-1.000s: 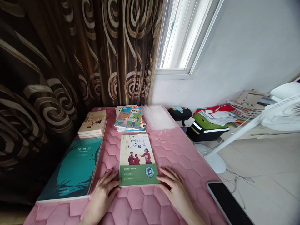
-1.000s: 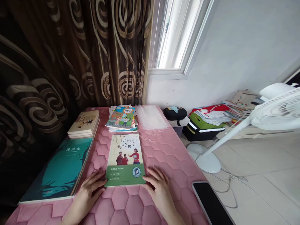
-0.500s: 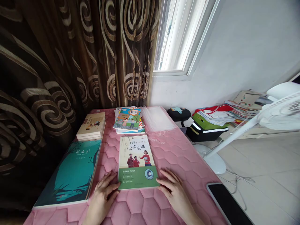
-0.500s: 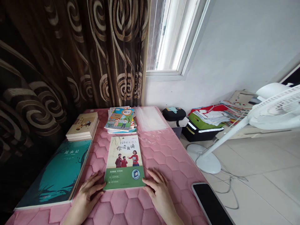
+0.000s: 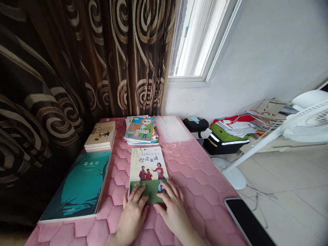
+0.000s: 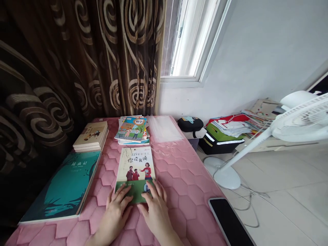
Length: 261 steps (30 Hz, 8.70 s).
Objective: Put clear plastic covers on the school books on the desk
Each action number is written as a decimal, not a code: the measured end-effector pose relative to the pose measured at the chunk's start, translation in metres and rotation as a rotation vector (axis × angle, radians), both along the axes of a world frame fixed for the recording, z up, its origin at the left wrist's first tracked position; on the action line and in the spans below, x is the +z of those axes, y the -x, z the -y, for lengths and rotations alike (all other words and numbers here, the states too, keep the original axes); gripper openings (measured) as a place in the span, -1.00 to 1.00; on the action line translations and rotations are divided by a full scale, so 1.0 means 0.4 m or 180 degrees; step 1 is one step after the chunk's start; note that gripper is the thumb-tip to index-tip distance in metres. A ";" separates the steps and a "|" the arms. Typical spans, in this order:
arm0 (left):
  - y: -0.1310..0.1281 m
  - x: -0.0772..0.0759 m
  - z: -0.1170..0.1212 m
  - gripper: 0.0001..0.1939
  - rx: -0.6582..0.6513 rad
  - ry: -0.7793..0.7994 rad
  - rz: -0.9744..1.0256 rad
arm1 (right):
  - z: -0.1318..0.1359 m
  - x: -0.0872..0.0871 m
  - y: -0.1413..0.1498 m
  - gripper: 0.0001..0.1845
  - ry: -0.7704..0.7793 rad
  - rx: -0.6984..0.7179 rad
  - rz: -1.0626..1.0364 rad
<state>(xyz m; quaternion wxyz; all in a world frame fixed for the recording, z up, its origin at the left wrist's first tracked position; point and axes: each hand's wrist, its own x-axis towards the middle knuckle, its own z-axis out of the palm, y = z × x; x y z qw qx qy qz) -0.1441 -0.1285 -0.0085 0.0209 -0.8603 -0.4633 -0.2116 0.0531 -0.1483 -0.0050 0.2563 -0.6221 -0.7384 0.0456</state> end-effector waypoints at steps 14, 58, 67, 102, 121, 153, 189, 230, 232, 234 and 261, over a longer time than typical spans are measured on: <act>0.111 -0.015 -0.036 -0.84 0.0030 0.0093 0.0447 | -0.002 -0.029 -0.102 -0.80 0.0132 -0.0096 -0.0252; 0.168 -0.041 -0.046 -0.81 0.0195 0.0429 0.0519 | -0.409 0.051 -0.053 -0.61 0.0655 0.0496 0.0338; 0.163 -0.016 -0.038 -0.81 0.0190 0.0717 0.0555 | -0.572 0.060 -0.048 -0.64 0.0852 0.0102 0.0457; 0.064 -0.027 -0.238 -0.52 0.1665 0.1321 0.3262 | -0.263 0.013 -0.259 -0.73 0.0977 -0.0971 -0.0972; 0.082 -0.025 -0.243 -0.73 0.1456 0.0830 0.2567 | -0.195 0.043 -0.204 -0.66 0.1068 -0.1300 -0.0982; -0.084 0.025 -0.156 -0.73 0.0171 0.0187 0.0447 | -0.167 -0.001 -0.019 -0.95 -0.0204 0.0002 0.0081; 0.091 0.011 -0.144 -0.71 0.0633 0.0069 0.0335 | -0.137 -0.005 -0.245 -0.62 0.0268 0.0269 -0.0086; 0.146 0.003 -0.178 -0.60 0.0816 0.0530 0.0691 | -0.172 -0.053 -0.291 -0.67 0.0170 0.0271 -0.0408; 0.143 0.002 -0.173 -0.61 0.0826 0.0387 0.0635 | -0.165 -0.041 -0.282 -0.69 0.0135 0.0239 -0.0332; 0.131 0.004 -0.164 -0.66 0.0836 0.0239 0.0556 | -0.158 -0.025 -0.259 -0.76 0.0137 0.0113 -0.0225; 0.168 -0.023 -0.183 -0.68 0.0770 0.0002 0.0573 | -0.175 -0.003 -0.280 -0.63 0.0393 0.0435 0.0066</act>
